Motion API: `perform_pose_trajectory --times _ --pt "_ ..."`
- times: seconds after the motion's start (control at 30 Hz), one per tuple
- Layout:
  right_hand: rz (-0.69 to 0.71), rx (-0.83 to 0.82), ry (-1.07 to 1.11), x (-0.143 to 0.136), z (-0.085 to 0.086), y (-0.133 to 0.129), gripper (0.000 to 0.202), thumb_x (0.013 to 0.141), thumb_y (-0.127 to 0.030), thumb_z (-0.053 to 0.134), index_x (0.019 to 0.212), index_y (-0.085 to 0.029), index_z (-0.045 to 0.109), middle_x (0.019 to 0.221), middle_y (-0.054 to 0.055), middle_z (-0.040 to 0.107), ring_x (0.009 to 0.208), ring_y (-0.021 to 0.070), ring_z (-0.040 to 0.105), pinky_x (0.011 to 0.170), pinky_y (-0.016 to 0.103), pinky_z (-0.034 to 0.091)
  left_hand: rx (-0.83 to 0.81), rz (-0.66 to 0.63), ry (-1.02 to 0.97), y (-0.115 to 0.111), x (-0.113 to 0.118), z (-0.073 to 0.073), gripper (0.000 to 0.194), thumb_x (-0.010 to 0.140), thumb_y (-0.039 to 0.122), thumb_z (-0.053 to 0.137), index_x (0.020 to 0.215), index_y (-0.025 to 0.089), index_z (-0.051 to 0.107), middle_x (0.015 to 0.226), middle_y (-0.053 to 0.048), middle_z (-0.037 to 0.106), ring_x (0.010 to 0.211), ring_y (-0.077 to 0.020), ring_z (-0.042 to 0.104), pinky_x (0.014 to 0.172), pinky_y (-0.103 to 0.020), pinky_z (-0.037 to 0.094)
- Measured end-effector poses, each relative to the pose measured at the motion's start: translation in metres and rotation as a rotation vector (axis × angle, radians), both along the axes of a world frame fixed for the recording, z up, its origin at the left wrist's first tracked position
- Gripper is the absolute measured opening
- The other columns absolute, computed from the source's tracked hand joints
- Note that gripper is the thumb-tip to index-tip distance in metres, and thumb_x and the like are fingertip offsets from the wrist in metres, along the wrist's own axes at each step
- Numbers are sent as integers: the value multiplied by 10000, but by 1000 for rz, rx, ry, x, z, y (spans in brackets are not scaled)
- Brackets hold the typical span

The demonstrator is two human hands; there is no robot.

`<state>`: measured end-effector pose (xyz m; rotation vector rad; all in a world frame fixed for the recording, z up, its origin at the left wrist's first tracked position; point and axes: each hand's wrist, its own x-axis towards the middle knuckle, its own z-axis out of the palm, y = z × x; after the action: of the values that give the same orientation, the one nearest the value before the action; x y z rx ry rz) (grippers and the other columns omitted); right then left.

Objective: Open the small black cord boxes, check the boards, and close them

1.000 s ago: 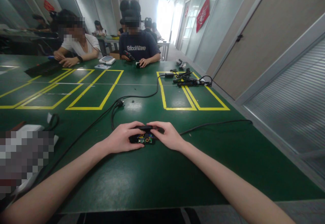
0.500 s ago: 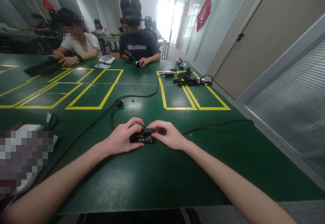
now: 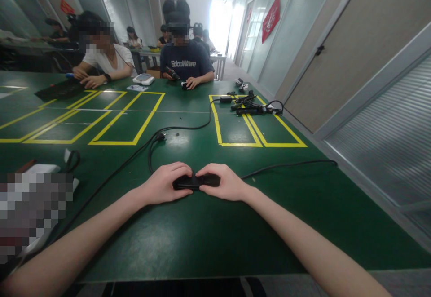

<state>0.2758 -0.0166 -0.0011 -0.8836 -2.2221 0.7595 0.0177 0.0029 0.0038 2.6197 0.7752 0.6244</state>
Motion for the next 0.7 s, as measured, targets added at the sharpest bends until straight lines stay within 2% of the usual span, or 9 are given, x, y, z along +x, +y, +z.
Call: perform_pose_trajectory --times 0.13,0.37,0.53,0.7 --pt "11 112 -35 -1 -2 0 229 895 -247 685 1121 -209 696 1050 90 760 948 228 713 854 381 577 -13 -4 17 -1 1 1 246 851 278 770 1025 216 607 1001 -33 711 912 -209 684 778 -300 514" --pt "36 183 -67 -2 1 0 193 844 -185 669 1032 -223 650 1002 85 731 911 236 679 815 383 564 -17 2 48 -2 3 0 232 874 274 746 1039 215 596 967 -33 693 893 -212 663 753 -298 494" --pt "21 240 -64 -3 -2 1 146 818 -189 662 952 -230 619 962 80 728 858 231 677 762 365 557 -37 -10 46 -3 4 2 243 876 266 752 1061 210 605 1009 -45 706 930 -222 666 791 -314 508" --pt "23 295 -49 -2 -3 1 143 801 -201 679 936 -239 653 960 78 762 848 233 705 762 367 578 -52 -35 27 -3 4 4 237 901 283 729 1104 218 626 1067 -56 726 997 -230 673 863 -335 527"
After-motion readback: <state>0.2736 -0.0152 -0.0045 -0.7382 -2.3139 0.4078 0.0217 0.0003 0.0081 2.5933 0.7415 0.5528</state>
